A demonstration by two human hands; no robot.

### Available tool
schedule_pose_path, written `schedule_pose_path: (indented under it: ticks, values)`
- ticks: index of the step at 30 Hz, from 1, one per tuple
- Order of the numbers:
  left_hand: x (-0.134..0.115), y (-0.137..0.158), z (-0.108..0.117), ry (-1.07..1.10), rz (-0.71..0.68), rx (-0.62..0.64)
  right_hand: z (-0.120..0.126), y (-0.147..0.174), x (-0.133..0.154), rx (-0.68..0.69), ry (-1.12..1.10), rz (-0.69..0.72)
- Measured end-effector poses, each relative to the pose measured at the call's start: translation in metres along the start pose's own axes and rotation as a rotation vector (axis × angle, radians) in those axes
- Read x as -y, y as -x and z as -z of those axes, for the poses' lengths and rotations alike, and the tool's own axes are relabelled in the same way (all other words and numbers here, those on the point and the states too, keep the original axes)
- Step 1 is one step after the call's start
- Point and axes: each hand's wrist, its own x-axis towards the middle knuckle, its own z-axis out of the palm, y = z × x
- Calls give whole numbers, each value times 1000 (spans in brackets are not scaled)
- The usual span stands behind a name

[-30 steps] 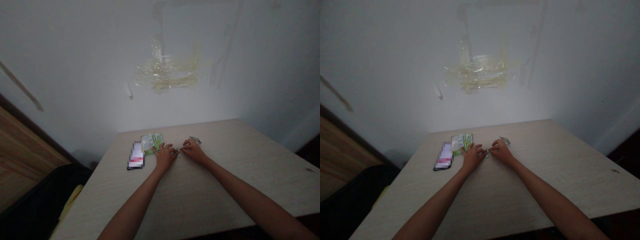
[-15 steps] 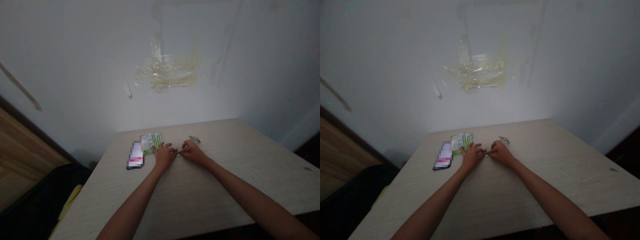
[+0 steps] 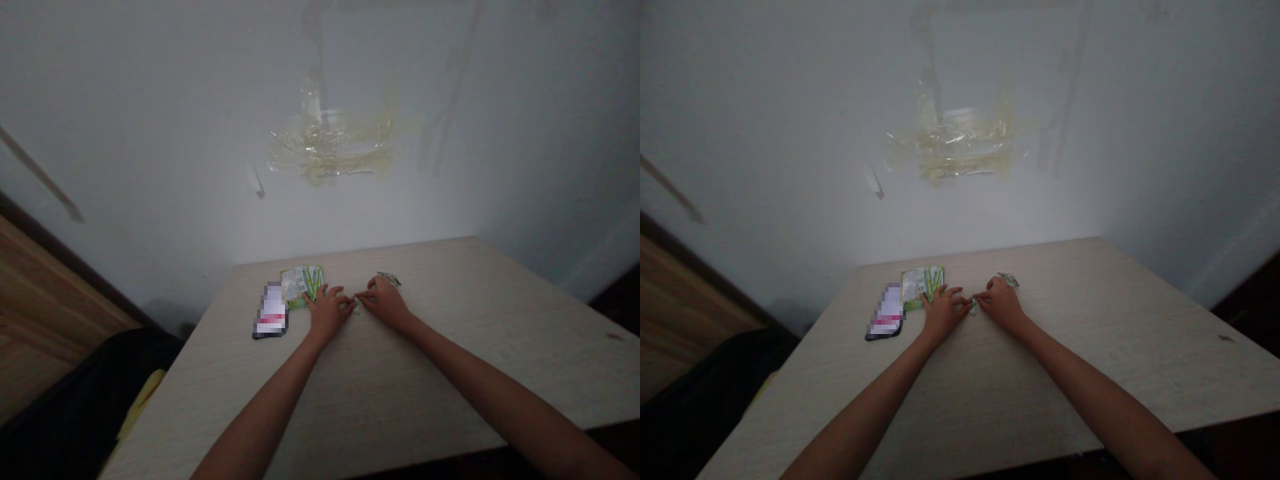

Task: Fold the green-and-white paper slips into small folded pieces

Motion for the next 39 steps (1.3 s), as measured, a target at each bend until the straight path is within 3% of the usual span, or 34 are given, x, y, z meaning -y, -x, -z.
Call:
schedule_pose_path:
  ticks: [6,10,14,19,26,39]
  values:
    - [-1,1,2,4,8,20,-4,-1,-3,-27,-82,-26]
    - [-3,2,5,4,13,23,-6,0,-12,-63,-263,30]
    - [-5,3,5,2,17,11,-5,2,-17,-4,-409,96]
    - [-5,3,4,-4,27,23,2,4,-11,47,-390,141]
    - [-4,2,4,-15,23,30,17,5,-2,98,-310,310]
    - [-5,2,7,-37,38,21,25,10,2,133,-321,371]
